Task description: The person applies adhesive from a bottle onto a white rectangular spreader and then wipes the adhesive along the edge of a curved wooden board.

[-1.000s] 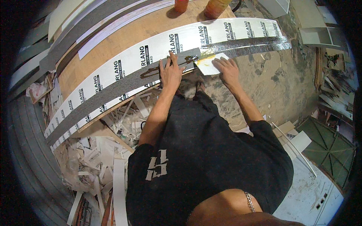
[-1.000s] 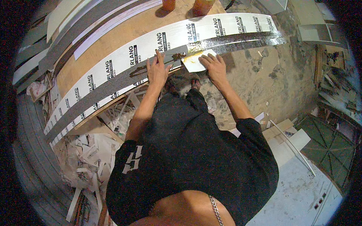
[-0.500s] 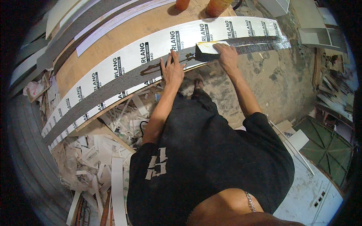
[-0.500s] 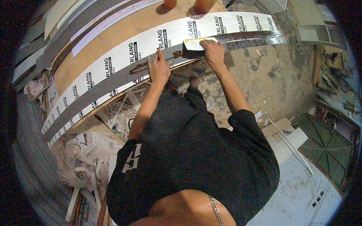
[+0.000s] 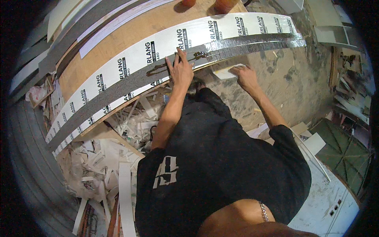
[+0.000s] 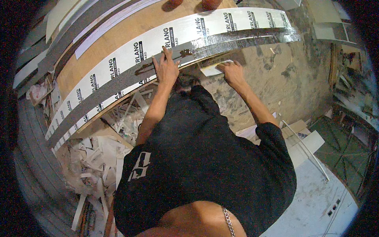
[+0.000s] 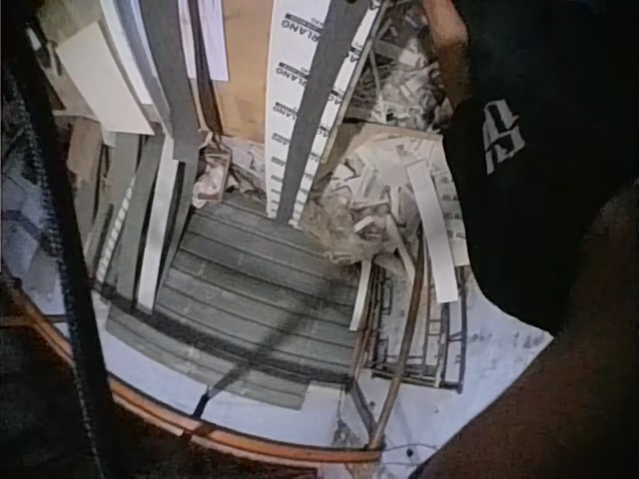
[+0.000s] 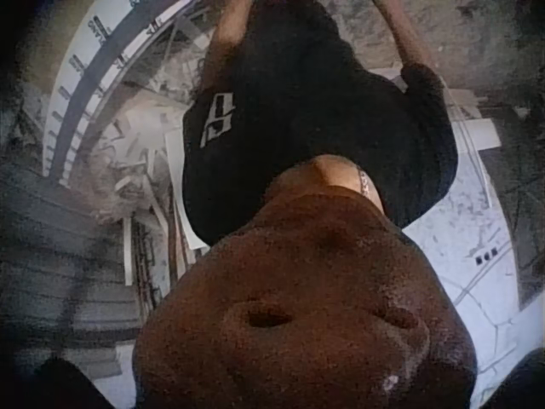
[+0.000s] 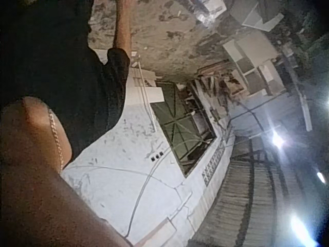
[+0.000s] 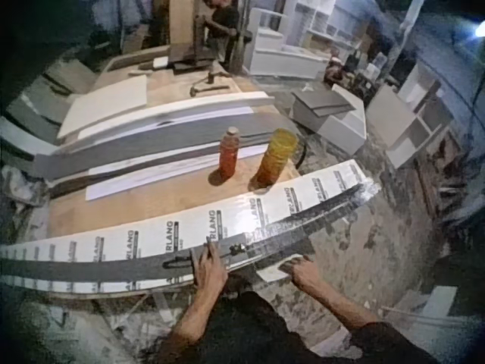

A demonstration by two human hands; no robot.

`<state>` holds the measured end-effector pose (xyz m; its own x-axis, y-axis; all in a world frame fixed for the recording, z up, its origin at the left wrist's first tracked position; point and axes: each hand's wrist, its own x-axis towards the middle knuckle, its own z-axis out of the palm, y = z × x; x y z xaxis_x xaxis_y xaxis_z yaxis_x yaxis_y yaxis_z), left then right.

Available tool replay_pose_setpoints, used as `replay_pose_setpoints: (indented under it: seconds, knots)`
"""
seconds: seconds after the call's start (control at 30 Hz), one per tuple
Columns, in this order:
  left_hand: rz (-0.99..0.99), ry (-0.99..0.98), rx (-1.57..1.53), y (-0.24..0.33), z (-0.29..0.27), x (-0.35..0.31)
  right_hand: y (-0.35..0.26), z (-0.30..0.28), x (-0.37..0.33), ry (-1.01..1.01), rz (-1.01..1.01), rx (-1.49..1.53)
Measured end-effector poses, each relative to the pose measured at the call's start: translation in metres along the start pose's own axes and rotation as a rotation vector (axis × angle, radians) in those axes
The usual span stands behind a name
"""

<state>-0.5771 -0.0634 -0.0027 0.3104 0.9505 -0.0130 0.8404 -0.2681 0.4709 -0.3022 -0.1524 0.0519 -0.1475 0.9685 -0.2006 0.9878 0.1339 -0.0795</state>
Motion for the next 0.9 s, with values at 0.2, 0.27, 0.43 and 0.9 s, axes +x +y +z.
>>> replay_pose_setpoints:
  seconds: [0.2, 0.27, 0.43, 0.9]
  knots:
    - [0.017, 0.020, -0.012, -0.006, -0.007, 0.003, -0.025, -0.019, -0.002, 0.315, 0.037, 0.252]
    - [0.058, 0.092, 0.070, -0.015, -0.012, -0.003, -0.035, -0.027, 0.014, 0.383, -0.032, 0.233]
    - [0.068, 0.119, 0.122, -0.043, -0.035, -0.006, -0.041, -0.006, 0.050, 0.430, -0.072, 0.113]
    - [0.111, 0.014, 0.143, -0.069, -0.040, -0.010, -0.059, 0.018, 0.086, 0.404, -0.037, -0.026]
